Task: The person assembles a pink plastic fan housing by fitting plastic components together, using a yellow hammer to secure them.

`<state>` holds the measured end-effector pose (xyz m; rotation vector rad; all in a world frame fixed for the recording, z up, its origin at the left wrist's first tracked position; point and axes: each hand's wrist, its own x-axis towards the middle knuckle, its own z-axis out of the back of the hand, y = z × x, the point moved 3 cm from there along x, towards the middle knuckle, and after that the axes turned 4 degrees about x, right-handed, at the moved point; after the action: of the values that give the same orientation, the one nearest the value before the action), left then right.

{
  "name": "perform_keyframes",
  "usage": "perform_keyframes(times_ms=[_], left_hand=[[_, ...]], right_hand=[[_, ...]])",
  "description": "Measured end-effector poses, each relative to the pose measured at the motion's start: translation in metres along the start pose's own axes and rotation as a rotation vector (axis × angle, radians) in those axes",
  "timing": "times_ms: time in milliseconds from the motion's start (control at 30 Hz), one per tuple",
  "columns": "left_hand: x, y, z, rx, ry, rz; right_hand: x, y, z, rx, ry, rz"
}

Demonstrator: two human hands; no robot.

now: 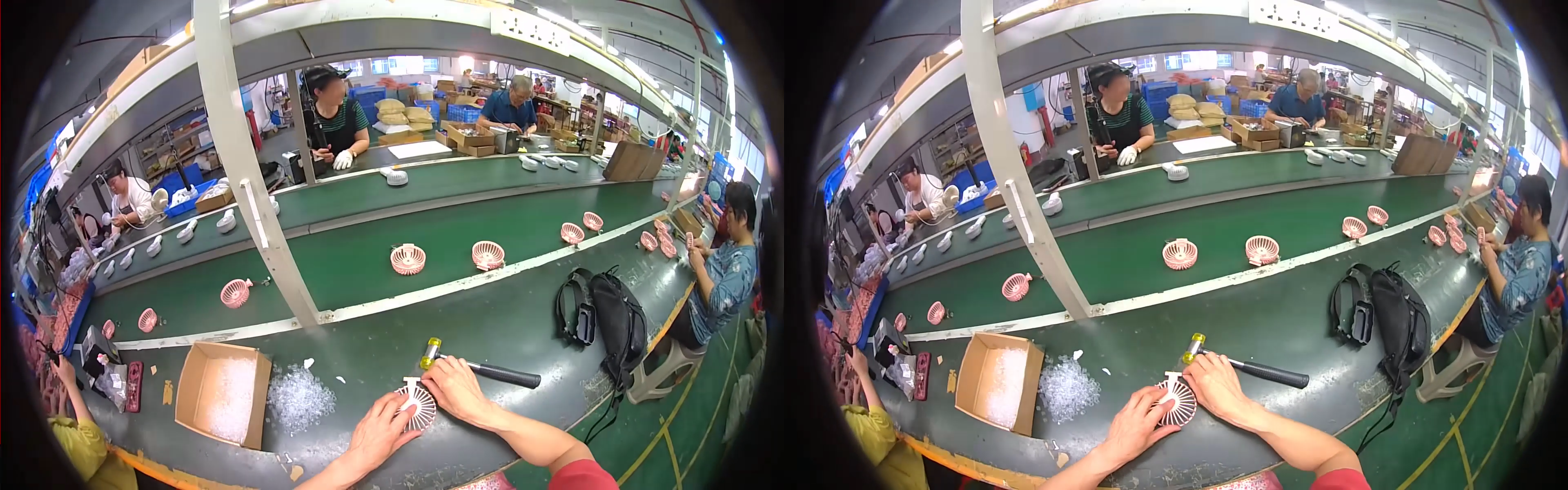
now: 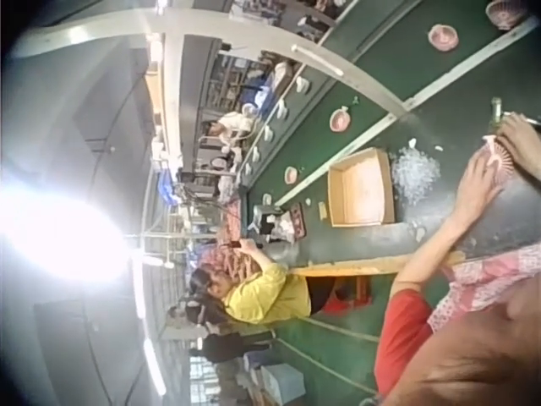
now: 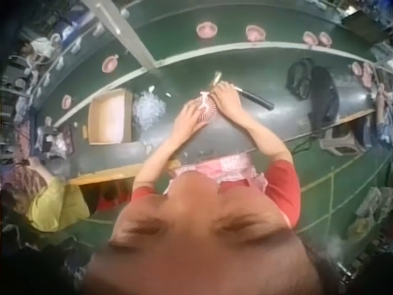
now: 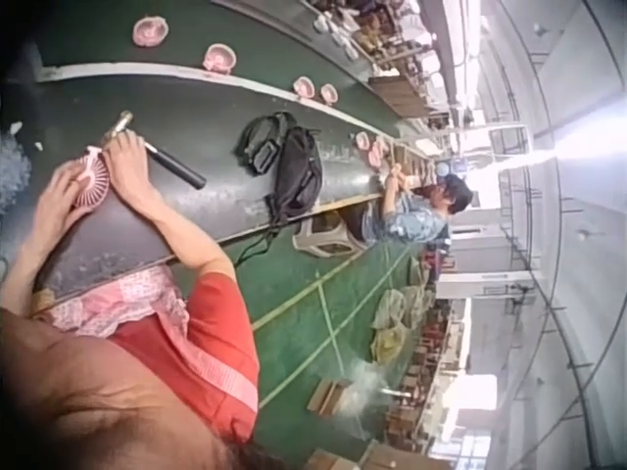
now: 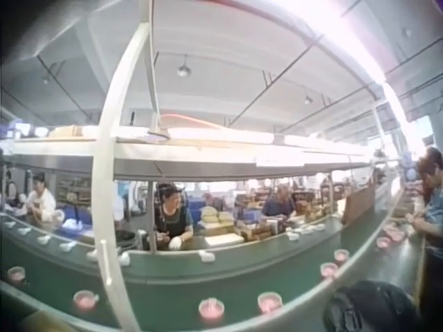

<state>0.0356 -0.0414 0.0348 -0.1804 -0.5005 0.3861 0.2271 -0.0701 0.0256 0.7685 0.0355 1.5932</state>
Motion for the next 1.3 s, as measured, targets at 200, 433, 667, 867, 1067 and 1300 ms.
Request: perform_keyframes(times_ms=[200,433,667,867,1067,1300], left_hand=[[-0.004,-0.004,-0.001,0.032,0.016,-0.013],[0.0,-0.001,-0.013,0.107,0.044,-0.051],[0.011,-0.001,-0.002,0.108,0.003,-0.017],[-0.002,-0.005,-0.014,0.094,0.023,0.027],[-0.003,-0.006,-0.008,0.133,0.007,0.056],[0.0,-0.008,-0.005,0.199,-0.01,0.025]], right_hand=[[-0.004,0.002,0.003,0.072,0.051,0.027],[-0.002,-0.007,-0.011,-0.177,0.013,0.073],[0.014,-0.022,0.054,-0.238,0.043,-0.026],[-0.024,-0.064,0.025,-0.372,-0.01,0.004],[0.0,0.005,0.095,0.006,-0.132,-0.023],[-0.021,0.009,0.049,-0.063,0.129,-0.015]])
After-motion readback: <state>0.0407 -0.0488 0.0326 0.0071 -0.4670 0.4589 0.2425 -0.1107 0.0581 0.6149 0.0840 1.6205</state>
